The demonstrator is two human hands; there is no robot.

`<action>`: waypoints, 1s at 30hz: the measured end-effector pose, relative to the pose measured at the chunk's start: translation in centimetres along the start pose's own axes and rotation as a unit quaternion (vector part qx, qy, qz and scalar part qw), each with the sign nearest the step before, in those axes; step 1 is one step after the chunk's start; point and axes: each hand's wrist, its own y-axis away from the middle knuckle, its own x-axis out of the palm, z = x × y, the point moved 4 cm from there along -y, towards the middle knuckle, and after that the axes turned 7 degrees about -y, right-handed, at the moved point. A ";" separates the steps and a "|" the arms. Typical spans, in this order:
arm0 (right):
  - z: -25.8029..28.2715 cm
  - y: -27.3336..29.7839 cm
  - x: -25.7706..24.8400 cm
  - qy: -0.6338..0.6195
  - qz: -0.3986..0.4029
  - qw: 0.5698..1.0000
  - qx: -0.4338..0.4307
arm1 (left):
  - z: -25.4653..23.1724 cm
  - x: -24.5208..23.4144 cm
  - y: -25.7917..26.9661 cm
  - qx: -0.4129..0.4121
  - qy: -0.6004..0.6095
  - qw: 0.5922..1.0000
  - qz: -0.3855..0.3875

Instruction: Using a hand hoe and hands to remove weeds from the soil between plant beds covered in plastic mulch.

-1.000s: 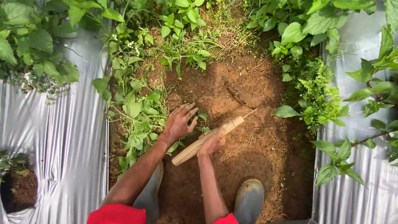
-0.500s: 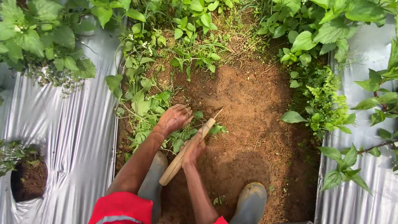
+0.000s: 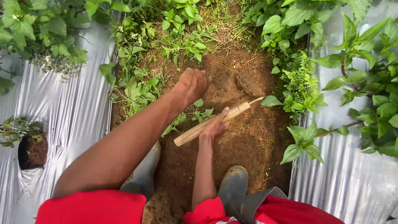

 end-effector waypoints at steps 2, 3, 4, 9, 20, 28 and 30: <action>1.6 -0.2 -1.3 -0.006 -0.012 1.000 -0.003 | -0.7 -7.0 -3.4 0.017 0.065 0.998 -0.010; 2.4 -0.1 -1.4 -0.013 -0.019 1.000 -0.002 | -0.6 -10.5 -5.1 0.033 0.125 0.991 -0.017; 3.4 -0.6 -1.6 -0.025 -0.028 0.999 -0.006 | -0.4 -13.6 -6.6 0.042 0.119 0.992 -0.027; 7.7 -1.8 -1.7 0.033 -0.032 0.994 -0.100 | -3.3 -22.4 -13.6 0.065 0.226 0.955 -0.179; 9.7 -7.3 -4.8 0.144 -0.020 0.987 -0.072 | -10.7 -11.6 -30.8 0.010 0.459 0.882 -0.108; 10.7 -6.4 -7.7 0.187 -0.031 0.964 -0.185 | -6.7 -9.5 -28.6 0.135 0.550 0.823 -0.042; 8.3 -9.0 -9.7 0.185 -0.020 0.946 -0.266 | -5.5 -10.1 -26.6 0.175 0.693 0.694 -0.088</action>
